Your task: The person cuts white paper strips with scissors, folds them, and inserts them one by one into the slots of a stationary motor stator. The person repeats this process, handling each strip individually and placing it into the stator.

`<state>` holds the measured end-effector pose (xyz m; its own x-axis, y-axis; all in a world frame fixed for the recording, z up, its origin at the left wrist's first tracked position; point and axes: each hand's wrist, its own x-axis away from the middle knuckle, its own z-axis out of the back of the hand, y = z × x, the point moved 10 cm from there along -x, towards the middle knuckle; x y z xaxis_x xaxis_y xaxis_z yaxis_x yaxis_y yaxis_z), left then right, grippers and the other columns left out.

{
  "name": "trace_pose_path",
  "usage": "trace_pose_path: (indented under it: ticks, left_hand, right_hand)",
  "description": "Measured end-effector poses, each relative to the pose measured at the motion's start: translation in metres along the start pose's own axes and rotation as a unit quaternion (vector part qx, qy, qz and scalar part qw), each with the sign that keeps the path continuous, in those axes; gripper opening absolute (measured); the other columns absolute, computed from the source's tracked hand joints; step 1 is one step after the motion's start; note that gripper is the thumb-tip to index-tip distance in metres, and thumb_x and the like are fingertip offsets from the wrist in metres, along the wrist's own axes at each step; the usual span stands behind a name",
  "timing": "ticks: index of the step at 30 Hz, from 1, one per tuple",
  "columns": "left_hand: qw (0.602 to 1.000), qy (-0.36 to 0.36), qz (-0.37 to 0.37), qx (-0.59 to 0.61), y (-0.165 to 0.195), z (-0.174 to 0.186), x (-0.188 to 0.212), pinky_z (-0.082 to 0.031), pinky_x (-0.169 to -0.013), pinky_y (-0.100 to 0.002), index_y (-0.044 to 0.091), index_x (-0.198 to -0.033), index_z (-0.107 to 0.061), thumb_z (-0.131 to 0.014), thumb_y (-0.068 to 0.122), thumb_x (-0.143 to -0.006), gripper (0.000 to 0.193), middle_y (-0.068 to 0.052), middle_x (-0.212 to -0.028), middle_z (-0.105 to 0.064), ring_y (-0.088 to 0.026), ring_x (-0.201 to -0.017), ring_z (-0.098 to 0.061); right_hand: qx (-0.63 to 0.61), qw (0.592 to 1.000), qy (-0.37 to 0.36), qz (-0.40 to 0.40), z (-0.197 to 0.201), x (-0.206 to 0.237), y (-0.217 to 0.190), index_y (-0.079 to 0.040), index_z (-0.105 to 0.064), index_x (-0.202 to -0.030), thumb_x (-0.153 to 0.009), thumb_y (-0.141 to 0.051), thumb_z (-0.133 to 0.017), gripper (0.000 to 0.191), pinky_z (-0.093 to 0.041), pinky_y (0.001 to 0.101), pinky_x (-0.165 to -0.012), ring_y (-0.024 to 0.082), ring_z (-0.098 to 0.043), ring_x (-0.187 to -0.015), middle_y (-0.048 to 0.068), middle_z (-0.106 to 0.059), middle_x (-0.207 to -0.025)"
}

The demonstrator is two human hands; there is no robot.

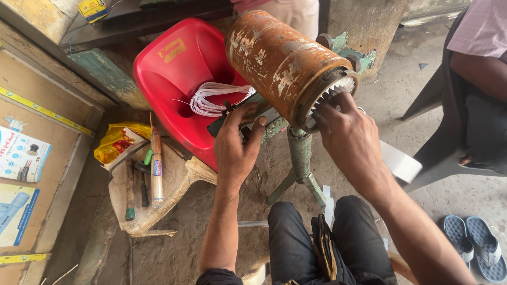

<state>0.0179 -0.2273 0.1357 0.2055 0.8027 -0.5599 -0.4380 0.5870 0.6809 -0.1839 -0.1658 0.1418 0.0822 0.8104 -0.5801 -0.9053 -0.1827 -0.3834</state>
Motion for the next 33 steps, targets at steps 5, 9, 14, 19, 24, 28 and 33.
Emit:
trace_pose_path:
  ticks: [5, 9, 14, 19, 24, 28, 33]
  left_hand:
    - [1.0, 0.002, -0.005, -0.015, 0.002, 0.003, 0.0, -0.059, -0.078, -0.035, 0.005, -0.126, -0.068, -0.064, 0.046, -0.101, 0.048, -0.012, -0.117, -0.073, -0.023, -0.104, -0.075]
    - [1.0, -0.007, 0.008, -0.025, 0.002, 0.003, 0.0, -0.059, -0.073, -0.035, 0.006, -0.125, -0.069, -0.063, 0.048, -0.1, 0.049, -0.011, -0.113, -0.074, -0.022, -0.101, -0.076]
    - [0.999, -0.007, 0.013, -0.029, 0.0, 0.004, -0.001, -0.06, -0.071, -0.035, 0.007, -0.125, -0.069, -0.063, 0.049, -0.099, 0.05, -0.011, -0.112, -0.074, -0.022, -0.1, -0.076]
    - [0.999, -0.002, -0.004, -0.041, 0.0, 0.004, -0.001, -0.06, -0.077, -0.037, 0.007, -0.125, -0.07, -0.062, 0.05, -0.101, 0.05, -0.011, -0.112, -0.074, -0.024, -0.101, -0.076]
    - [0.999, -0.004, -0.003, -0.038, -0.001, 0.003, -0.001, -0.06, -0.078, -0.037, 0.007, -0.123, -0.07, -0.062, 0.052, -0.099, 0.051, -0.011, -0.11, -0.075, -0.024, -0.1, -0.077]
    - [0.999, -0.001, -0.011, -0.036, 0.003, 0.004, -0.001, -0.059, -0.08, -0.038, 0.006, -0.123, -0.07, -0.063, 0.051, -0.1, 0.051, -0.012, -0.11, -0.075, -0.026, -0.099, -0.077]
    - [0.999, -0.005, -0.007, -0.04, 0.004, 0.004, -0.001, -0.059, -0.077, -0.038, 0.006, -0.123, -0.07, -0.064, 0.05, -0.099, 0.05, -0.012, -0.109, -0.075, -0.025, -0.096, -0.077]
  right_hand:
    - [0.004, 0.999, -0.033, -0.002, -0.003, -0.004, -0.002, -0.004, -0.079, -0.107, -0.087, -0.004, -0.071, 0.022, -0.06, 0.0449, -0.075, 0.035, -0.072, -0.082, 0.019, -0.063, -0.118]
    - [0.032, 0.995, -0.089, 0.016, 0.002, -0.002, -0.005, -0.003, -0.073, -0.119, -0.083, -0.009, -0.072, 0.037, -0.06, 0.0457, -0.078, 0.036, -0.07, -0.086, 0.023, -0.059, -0.119]
    - [0.077, 0.989, -0.09, 0.086, 0.015, 0.005, -0.011, -0.006, -0.065, -0.135, -0.078, -0.012, -0.073, 0.058, -0.058, 0.0456, -0.084, 0.036, -0.067, -0.098, 0.02, -0.062, -0.118]
    - [0.119, 0.982, -0.075, 0.129, 0.014, 0.015, -0.016, -0.002, -0.065, -0.132, -0.087, -0.013, -0.071, 0.046, -0.059, 0.0426, -0.083, 0.028, -0.067, -0.093, 0.015, -0.068, -0.113]
    - [0.105, 0.981, -0.044, 0.159, 0.015, 0.018, -0.018, -0.001, -0.068, -0.125, -0.092, -0.01, -0.067, 0.034, -0.061, 0.0398, -0.074, 0.027, -0.071, -0.086, 0.015, -0.072, -0.105]
    - [0.075, 0.99, -0.071, 0.098, 0.011, 0.018, -0.007, -0.002, -0.069, -0.117, -0.098, -0.011, -0.062, 0.021, -0.06, 0.0386, -0.061, 0.028, -0.073, -0.076, 0.014, -0.074, -0.101]
    - [0.069, 0.994, -0.081, 0.032, 0.008, 0.016, 0.0, 0.0, -0.065, -0.121, -0.1, -0.016, -0.059, 0.026, -0.058, 0.0428, -0.055, 0.03, -0.072, -0.065, 0.017, -0.072, -0.085]
